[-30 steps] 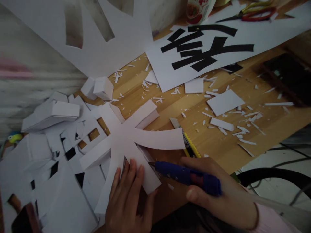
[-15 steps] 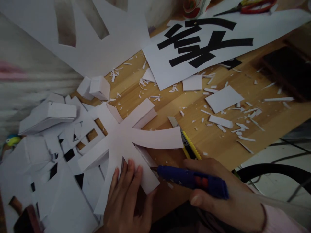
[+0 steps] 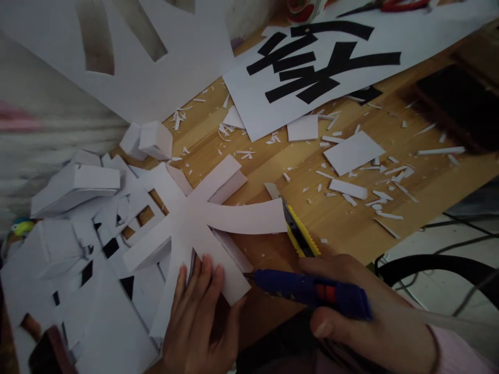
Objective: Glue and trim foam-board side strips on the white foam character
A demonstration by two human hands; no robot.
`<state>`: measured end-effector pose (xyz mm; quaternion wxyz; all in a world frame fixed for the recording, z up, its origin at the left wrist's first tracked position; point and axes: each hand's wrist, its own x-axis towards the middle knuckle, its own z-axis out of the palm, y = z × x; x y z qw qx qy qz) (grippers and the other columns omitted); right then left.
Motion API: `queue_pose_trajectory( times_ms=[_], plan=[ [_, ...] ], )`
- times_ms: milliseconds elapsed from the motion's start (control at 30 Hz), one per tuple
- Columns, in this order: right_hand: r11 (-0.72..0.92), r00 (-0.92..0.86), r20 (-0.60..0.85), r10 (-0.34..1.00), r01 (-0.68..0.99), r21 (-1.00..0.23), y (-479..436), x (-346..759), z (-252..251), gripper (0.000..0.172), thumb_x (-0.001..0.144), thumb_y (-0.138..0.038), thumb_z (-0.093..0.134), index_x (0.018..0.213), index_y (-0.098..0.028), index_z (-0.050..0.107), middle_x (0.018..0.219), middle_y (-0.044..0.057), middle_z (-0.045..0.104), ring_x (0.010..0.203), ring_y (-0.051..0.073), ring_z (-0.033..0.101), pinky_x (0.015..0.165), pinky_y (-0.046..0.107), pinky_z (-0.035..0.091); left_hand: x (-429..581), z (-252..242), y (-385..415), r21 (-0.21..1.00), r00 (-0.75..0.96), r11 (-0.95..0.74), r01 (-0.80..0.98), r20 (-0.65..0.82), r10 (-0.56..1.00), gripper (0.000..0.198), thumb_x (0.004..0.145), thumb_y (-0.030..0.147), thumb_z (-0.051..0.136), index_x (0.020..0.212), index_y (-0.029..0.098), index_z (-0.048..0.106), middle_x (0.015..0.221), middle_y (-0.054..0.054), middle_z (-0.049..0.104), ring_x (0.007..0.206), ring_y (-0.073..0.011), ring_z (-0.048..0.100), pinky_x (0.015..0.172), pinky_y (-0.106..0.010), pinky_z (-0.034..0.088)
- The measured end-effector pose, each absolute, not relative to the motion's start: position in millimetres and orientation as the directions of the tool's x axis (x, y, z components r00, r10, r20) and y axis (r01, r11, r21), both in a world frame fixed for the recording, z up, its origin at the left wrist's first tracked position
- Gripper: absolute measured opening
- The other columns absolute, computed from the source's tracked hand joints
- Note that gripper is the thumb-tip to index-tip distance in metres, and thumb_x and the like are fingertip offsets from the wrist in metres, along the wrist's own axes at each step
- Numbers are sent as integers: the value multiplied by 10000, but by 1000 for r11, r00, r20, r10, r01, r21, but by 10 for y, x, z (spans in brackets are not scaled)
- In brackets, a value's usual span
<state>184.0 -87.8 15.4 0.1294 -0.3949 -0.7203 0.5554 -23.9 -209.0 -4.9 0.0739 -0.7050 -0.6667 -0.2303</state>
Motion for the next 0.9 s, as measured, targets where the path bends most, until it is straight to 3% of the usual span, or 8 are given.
queue_pose_trajectory(
  times_ms=[300, 500, 600, 733, 900],
  plan=[
    [127, -684, -244, 687, 444, -887, -955, 1886, 122, 659, 725, -851, 417, 584, -211, 483, 495, -27, 519, 414, 104, 436, 403, 238, 258, -221, -47, -2098, 193, -1, -93, 977, 439, 898, 583, 686, 74, 761, 1236, 47, 569, 1235, -218, 626, 1145, -320, 608, 1033, -541, 465],
    [284, -711, -168, 683, 471, -835, -1072, 1913, 165, 582, 679, -786, 584, 619, -215, 493, 543, -24, 545, 434, 125, 483, 417, 255, 254, -220, -63, -2109, 171, 17, -102, 980, 440, 898, 537, 710, 89, 750, 1216, 47, 578, 1242, -223, 619, 1157, -308, 603, 1036, -529, 466],
    [305, -728, -122, 675, 426, -852, -1079, 2091, 210, 517, 724, -723, 610, 671, -214, 539, 611, -15, 585, 508, 135, 549, 451, 251, 325, -225, -63, -2120, 172, 15, -100, 980, 440, 898, 546, 723, 103, 746, 1236, 64, 566, 1251, -211, 617, 1168, -303, 597, 1044, -529, 459],
    [372, -483, 84, 871, 538, -757, -859, 2432, 187, 498, 762, -703, 586, 866, -220, 647, 871, 66, 662, 764, 223, 637, 640, 308, 456, -250, -81, -2124, 144, 50, -133, 981, 475, 879, 557, 731, 148, 754, 1246, 63, 561, 1250, -208, 619, 1169, -303, 596, 1041, -504, 467],
    [245, -148, 200, 969, 703, -667, -437, 2625, -62, 385, 851, -556, 570, 961, -193, 636, 894, 84, 647, 803, 255, 610, 735, 382, 462, -279, -118, -2108, 95, 90, -163, 982, 525, 846, 565, 754, 166, 734, 1278, 77, 542, 1236, -183, 635, 1130, -280, 624, 1041, -467, 469]
  ],
)
